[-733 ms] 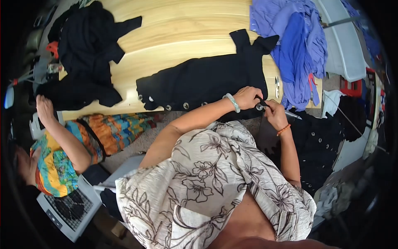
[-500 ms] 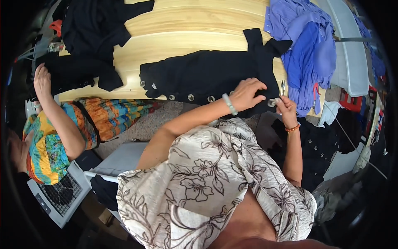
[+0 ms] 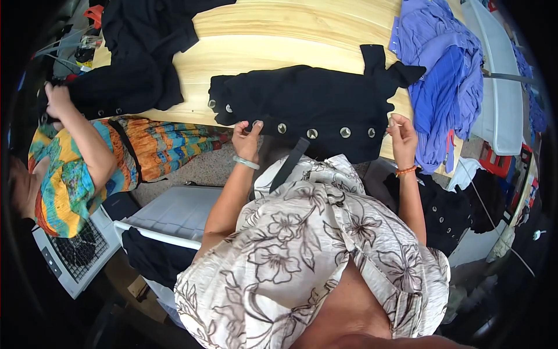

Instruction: Inspect and sort black garments on a workbench in a factory setting.

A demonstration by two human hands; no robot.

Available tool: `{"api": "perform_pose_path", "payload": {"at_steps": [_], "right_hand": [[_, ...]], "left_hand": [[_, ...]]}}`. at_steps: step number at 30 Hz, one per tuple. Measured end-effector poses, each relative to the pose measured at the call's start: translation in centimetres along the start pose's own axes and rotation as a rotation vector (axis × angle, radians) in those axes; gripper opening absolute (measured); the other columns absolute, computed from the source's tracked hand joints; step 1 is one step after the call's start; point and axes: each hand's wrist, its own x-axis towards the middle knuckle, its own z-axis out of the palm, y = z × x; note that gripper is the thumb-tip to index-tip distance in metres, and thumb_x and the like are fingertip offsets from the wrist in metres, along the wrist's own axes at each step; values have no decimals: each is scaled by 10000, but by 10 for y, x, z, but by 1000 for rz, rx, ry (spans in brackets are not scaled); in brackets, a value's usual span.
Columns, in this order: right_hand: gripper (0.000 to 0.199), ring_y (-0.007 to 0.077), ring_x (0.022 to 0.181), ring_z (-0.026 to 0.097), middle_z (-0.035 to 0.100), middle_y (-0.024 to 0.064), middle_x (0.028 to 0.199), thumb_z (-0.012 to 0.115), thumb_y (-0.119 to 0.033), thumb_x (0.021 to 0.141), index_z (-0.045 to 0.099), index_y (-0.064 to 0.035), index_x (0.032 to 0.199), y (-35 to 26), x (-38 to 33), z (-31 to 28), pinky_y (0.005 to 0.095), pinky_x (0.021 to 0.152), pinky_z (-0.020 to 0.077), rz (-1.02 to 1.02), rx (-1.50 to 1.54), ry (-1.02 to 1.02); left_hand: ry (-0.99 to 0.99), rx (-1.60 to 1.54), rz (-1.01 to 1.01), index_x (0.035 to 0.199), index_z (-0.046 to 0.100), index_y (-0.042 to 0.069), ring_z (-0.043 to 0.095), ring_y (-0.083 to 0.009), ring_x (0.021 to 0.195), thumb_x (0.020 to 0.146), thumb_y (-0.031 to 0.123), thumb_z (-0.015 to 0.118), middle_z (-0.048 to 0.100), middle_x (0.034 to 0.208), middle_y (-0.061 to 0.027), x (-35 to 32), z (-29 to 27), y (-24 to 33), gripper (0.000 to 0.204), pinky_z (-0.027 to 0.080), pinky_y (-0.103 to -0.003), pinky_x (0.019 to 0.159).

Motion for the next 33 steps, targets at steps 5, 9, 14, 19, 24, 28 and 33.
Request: {"api": "perform_pose_path", "payload": {"at_steps": [5,9,14,19,24,28,33], "right_hand": [[815,293,1150,532,527,171,1279,823,-154,683,427,-48,1388,-66,-17,31,364,969,434,-319,-360,-317],[995,382,1352,324,291,203,1497,823,-152,638,288,-41,1470,-79,-22,56,475,1118,238,-636,-512,-192],[433,304,1109,502,547,145,1198,578,-147,850,499,-25,1258,-91,-30,-6,410,959,371,-467,-603,303],[396,264,977,512,554,133,1069,587,-185,858,521,-13,1208,-105,-92,-105,378,854,383,-66,-945,997],[372,223,845,522,561,121,941,596,-224,866,542,-1,1159,-110,-310,-176,345,749,395,169,-1106,1332],[364,190,739,529,566,111,838,603,-255,872,560,9,1119,-107,-403,-231,319,665,404,325,-1222,1499],[369,149,608,539,573,99,709,611,-294,880,581,21,1069,-133,-558,-257,287,560,416,444,-1364,1629]], "left_hand": [[-358,299,813,877,508,65,480,-165,817,700,8,716,491,848,-39,-80,16,91,279,425,-292,738],[-1393,228,1097,852,548,103,523,-328,906,648,118,700,524,915,-106,-135,82,148,255,412,-404,828],[-1938,240,1396,958,582,69,533,-358,1035,856,250,583,536,992,-132,-193,134,160,207,400,-515,961],[-1397,144,1526,1191,524,16,556,-380,1090,739,76,725,586,1170,-189,-170,136,130,498,405,-502,965],[-1085,973,1583,1410,349,-23,420,-469,1215,774,227,763,458,1335,-258,-54,113,72,799,328,-515,1031],[-1118,1341,1474,1463,308,74,405,-436,1231,685,318,807,409,1358,-255,22,99,32,956,335,-516,1016],[-1092,1343,1606,1475,302,130,389,-414,1257,665,384,807,356,1410,-230,45,116,27,988,335,-518,995]]}}
